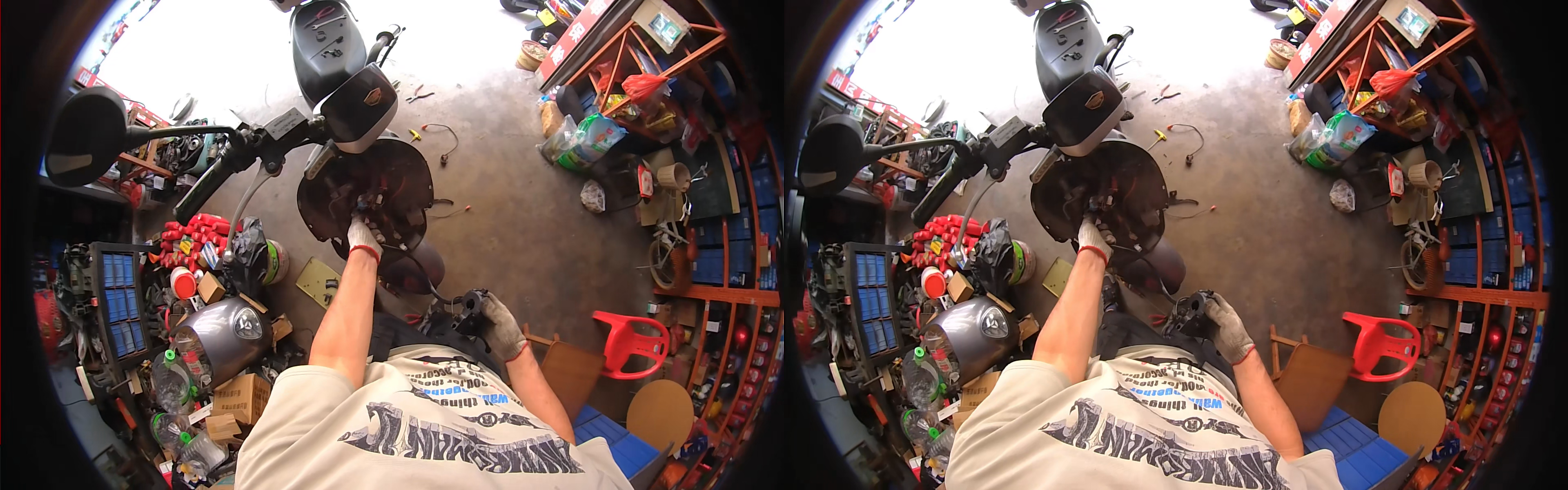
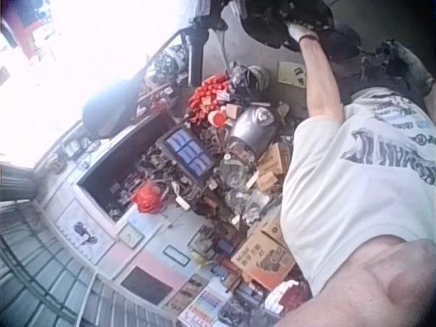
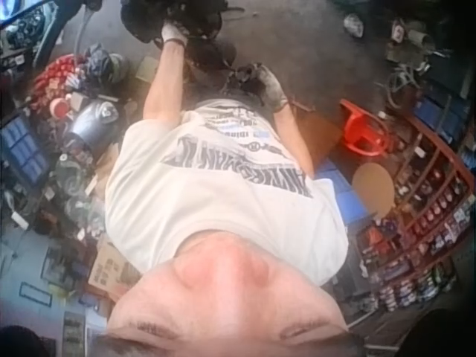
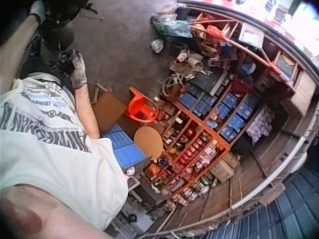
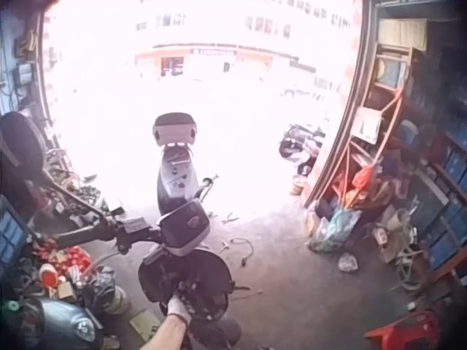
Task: Disassembling and inspecting the brake lever assembly on a motorcycle.
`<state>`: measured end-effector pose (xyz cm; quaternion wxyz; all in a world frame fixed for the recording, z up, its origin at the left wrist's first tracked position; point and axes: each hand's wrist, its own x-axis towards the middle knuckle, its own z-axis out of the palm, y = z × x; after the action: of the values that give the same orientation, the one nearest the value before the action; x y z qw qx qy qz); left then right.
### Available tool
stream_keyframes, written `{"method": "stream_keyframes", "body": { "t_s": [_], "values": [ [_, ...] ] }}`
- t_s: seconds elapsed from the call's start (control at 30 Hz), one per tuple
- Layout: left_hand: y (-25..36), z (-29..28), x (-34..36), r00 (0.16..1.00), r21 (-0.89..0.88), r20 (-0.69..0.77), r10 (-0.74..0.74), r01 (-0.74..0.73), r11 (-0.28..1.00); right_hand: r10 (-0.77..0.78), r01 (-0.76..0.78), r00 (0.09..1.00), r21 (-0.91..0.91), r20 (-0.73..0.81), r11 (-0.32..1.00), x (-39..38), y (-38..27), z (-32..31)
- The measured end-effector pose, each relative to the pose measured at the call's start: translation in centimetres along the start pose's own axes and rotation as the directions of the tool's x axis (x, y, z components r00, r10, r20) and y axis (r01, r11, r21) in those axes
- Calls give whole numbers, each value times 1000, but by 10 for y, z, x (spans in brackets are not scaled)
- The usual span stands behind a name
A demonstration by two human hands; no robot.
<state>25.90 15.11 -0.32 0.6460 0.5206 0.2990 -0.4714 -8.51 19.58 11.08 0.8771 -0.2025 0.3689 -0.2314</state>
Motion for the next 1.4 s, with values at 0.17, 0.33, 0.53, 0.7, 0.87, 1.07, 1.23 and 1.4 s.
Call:
{"method": "stream_keyframes", "body": {
  "t_s": [0.17,0.33,0.53,0.7,0.87,1.07,1.23,1.4],
  "values": [
    [14,-28,19,964,19,204,-172,172,985,20,-20,1000,-6,1,1000,6,-10,-5],
    [22,-11,4,905,39,261,-337,339,940,44,-44,999,-24,-31,999,14,-13,-12],
    [27,-23,16,882,136,320,-346,319,938,63,-63,998,-35,-7,997,23,-12,-2],
    [15,-24,18,946,179,245,-211,170,969,105,-104,994,-73,10,992,27,-4,7],
    [4,-23,17,988,133,118,-95,79,988,100,-100,995,-75,-6,992,23,4,16],
    [-7,-36,38,994,370,20,110,-110,923,116,-119,993,-119,-37,986,10,12,18],
    [-8,-31,40,989,468,5,151,-135,873,104,-108,994,-109,-42,988,2,21,4],
    [-8,-45,28,982,506,4,189,-165,847,93,-96,995,-104,-29,990,-5,22,0]
  ]
}}
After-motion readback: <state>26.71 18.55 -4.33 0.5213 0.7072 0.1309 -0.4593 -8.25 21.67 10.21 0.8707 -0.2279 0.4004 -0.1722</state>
